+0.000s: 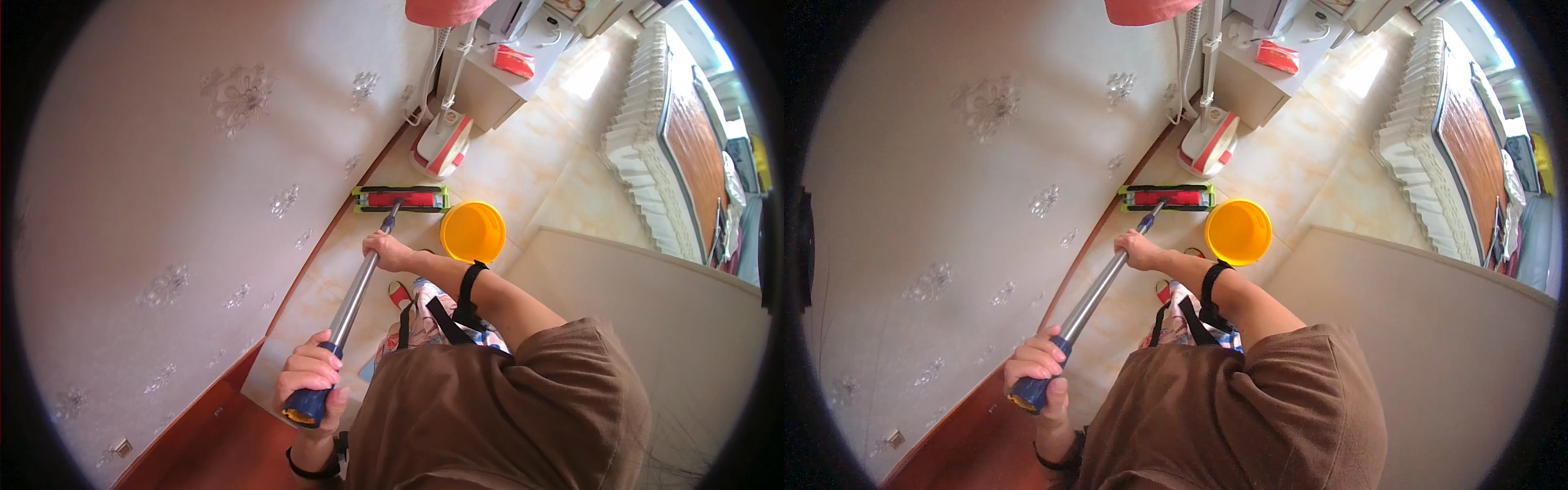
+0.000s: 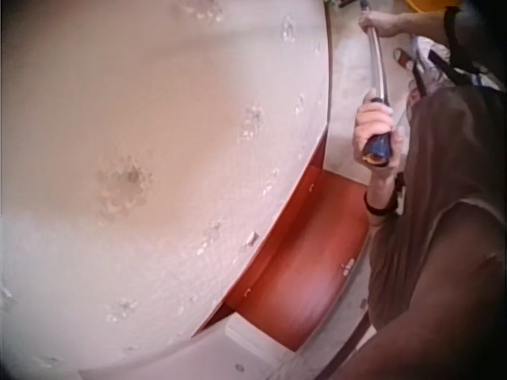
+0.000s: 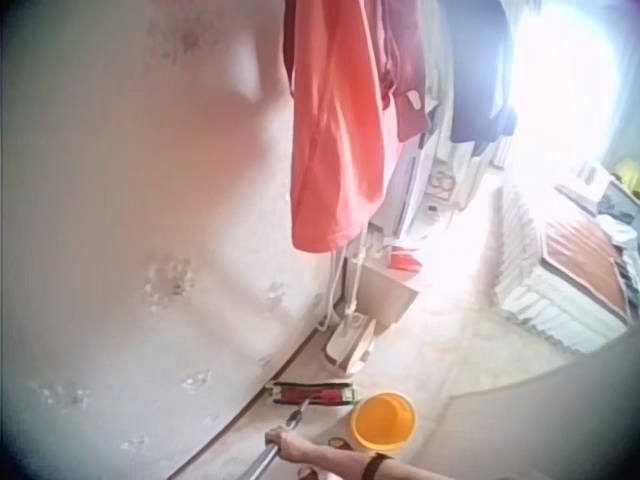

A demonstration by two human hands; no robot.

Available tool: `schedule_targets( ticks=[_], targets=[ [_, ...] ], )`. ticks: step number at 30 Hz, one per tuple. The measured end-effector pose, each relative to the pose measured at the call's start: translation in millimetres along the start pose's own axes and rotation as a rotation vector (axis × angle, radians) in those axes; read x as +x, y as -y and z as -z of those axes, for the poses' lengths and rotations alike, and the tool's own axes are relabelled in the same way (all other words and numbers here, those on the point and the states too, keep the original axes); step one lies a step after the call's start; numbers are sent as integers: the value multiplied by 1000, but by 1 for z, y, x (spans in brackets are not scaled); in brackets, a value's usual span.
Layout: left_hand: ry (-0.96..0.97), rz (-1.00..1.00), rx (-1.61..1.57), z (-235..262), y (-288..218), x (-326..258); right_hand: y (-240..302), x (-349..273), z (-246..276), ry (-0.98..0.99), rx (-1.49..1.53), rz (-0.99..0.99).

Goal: The person mops the tiled floor in a bedroom and hallway using a flat mop and a yellow bucket. They move the mop back and forth across the floor, then detach the mop pad and wash it in a sink.

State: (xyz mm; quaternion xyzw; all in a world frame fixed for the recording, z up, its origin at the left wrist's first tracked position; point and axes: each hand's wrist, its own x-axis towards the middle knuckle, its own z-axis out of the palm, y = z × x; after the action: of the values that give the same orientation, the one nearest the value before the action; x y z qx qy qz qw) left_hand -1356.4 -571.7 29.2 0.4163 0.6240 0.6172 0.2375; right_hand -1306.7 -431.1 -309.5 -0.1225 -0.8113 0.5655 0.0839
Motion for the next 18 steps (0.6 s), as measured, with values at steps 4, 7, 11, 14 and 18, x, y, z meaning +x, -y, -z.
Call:
schedule_targets(
  ticks=[4, 7, 11, 14, 18],
  targets=[
    [72, -35, -26, -15, 13, 19, -21, -2, 21, 2, -11, -33],
    [98, -25, -38, -27, 27, 36, -41, 0, 36, -16, -24, -14],
    [207, -27, -92, -42, 57, 66, -68, 4, 52, -102, 16, -79],
    [278, -19, -141, -48, 74, 82, -85, 7, 62, -71, 61, -99],
    [376, -36, -198, -40, 81, 88, -98, 16, 71, 179, 102, -47]
  ],
)
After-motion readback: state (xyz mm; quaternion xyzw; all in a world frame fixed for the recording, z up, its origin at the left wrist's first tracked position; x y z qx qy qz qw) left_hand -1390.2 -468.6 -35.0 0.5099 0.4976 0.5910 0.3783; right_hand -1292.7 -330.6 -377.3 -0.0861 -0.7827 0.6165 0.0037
